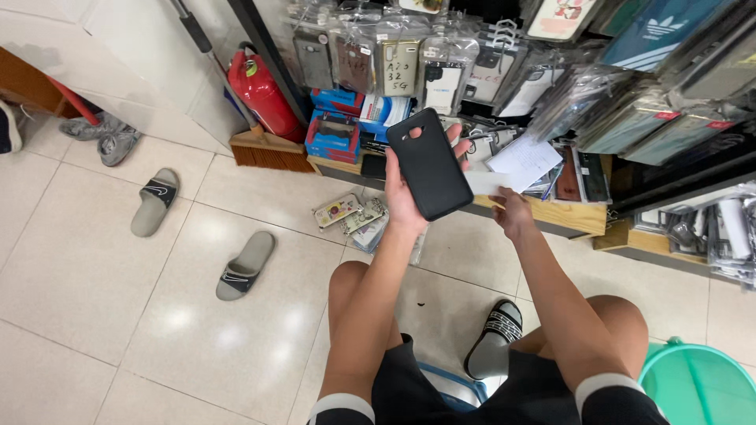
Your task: The person cleans various phone cases by hand using a grey cloth, wiping both the inner and outer surfaces, before placing them back into plastic packaging.
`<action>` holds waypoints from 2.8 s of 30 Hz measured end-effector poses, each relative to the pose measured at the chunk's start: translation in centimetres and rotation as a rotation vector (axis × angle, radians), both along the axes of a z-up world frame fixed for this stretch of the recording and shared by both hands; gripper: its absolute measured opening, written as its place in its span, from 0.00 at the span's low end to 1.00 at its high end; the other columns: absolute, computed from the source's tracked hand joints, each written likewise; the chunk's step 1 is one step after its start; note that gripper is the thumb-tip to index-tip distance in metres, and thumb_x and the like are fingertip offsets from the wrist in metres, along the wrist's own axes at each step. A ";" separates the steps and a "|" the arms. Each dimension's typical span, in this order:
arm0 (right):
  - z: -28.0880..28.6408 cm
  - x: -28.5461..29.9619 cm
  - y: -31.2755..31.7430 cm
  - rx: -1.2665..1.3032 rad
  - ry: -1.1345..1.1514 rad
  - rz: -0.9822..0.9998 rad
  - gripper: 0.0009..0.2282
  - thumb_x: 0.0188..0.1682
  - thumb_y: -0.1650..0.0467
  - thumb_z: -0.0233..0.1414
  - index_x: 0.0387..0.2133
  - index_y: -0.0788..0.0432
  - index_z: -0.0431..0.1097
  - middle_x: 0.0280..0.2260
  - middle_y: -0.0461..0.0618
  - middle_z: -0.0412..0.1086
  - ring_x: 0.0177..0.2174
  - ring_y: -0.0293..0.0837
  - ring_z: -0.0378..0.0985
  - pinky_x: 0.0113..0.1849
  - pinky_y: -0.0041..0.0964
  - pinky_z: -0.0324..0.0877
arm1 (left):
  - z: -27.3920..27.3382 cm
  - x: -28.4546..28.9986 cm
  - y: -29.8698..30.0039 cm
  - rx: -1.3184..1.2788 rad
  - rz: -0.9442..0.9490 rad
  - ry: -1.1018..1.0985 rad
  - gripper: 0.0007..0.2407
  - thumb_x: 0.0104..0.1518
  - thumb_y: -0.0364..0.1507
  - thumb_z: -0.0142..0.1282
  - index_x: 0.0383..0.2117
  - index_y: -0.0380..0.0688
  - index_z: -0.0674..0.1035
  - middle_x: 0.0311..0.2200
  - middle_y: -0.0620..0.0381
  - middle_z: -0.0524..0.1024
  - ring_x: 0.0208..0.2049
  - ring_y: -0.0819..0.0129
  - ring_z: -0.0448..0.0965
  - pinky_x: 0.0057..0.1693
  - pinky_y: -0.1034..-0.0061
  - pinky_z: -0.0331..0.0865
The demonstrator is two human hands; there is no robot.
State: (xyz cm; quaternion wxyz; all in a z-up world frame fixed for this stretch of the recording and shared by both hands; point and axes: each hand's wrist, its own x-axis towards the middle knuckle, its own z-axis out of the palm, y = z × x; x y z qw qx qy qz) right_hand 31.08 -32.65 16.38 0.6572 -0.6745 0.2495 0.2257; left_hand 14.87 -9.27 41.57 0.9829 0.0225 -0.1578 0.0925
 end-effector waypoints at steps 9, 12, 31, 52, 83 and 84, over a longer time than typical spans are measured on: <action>6.0 -3.8 0.8 -0.103 0.000 0.167 0.30 0.59 0.57 0.56 0.66 0.63 0.56 0.54 0.63 0.73 0.45 0.60 0.83 0.45 0.57 0.79 | -0.7 1.5 0.2 -0.063 -0.050 -0.040 0.21 0.71 0.54 0.46 0.63 0.64 0.77 0.73 0.33 0.55 0.67 0.39 0.69 0.69 0.50 0.68; 15.0 -8.4 -2.8 -0.239 -0.234 0.434 0.19 0.59 0.56 0.56 0.56 0.55 0.74 0.50 0.57 0.77 0.47 0.58 0.81 0.49 0.52 0.75 | -1.4 2.0 -0.3 0.014 -0.104 -0.045 0.28 0.67 0.60 0.47 0.67 0.63 0.73 0.73 0.36 0.57 0.66 0.44 0.72 0.68 0.55 0.71; 1.9 -39.5 -36.1 -1.504 -0.336 0.239 0.31 0.52 0.56 0.55 0.67 0.60 0.65 0.51 0.67 0.75 0.48 0.69 0.76 0.45 0.63 0.70 | 0.2 -1.0 -6.8 0.231 -0.303 0.014 0.36 0.68 0.56 0.42 0.74 0.43 0.61 0.72 0.37 0.62 0.59 0.48 0.78 0.63 0.60 0.74; -0.9 -37.0 -38.4 -1.402 -0.154 0.221 0.26 0.51 0.59 0.53 0.65 0.52 0.69 0.46 0.67 0.78 0.40 0.76 0.81 0.40 0.69 0.73 | -1.4 -1.6 -8.4 0.234 -0.309 0.032 0.30 0.70 0.55 0.44 0.69 0.49 0.68 0.69 0.35 0.65 0.59 0.48 0.79 0.57 0.68 0.77; 34.1 -7.8 -0.9 0.029 -1.298 0.006 0.07 0.61 0.67 0.55 0.44 0.55 0.64 0.40 0.45 0.64 0.41 0.37 0.65 0.45 0.31 0.62 | 2.7 5.2 -6.9 0.319 -0.283 -0.127 0.34 0.74 0.55 0.39 0.67 0.31 0.70 0.65 0.40 0.70 0.67 0.51 0.70 0.73 0.58 0.60; 33.7 -7.0 -0.2 0.035 -1.305 0.013 0.07 0.61 0.67 0.55 0.44 0.55 0.64 0.40 0.45 0.64 0.41 0.37 0.65 0.45 0.31 0.62 | 2.5 5.4 -7.3 0.321 -0.272 -0.133 0.34 0.74 0.55 0.39 0.67 0.31 0.70 0.65 0.40 0.70 0.67 0.51 0.70 0.73 0.58 0.60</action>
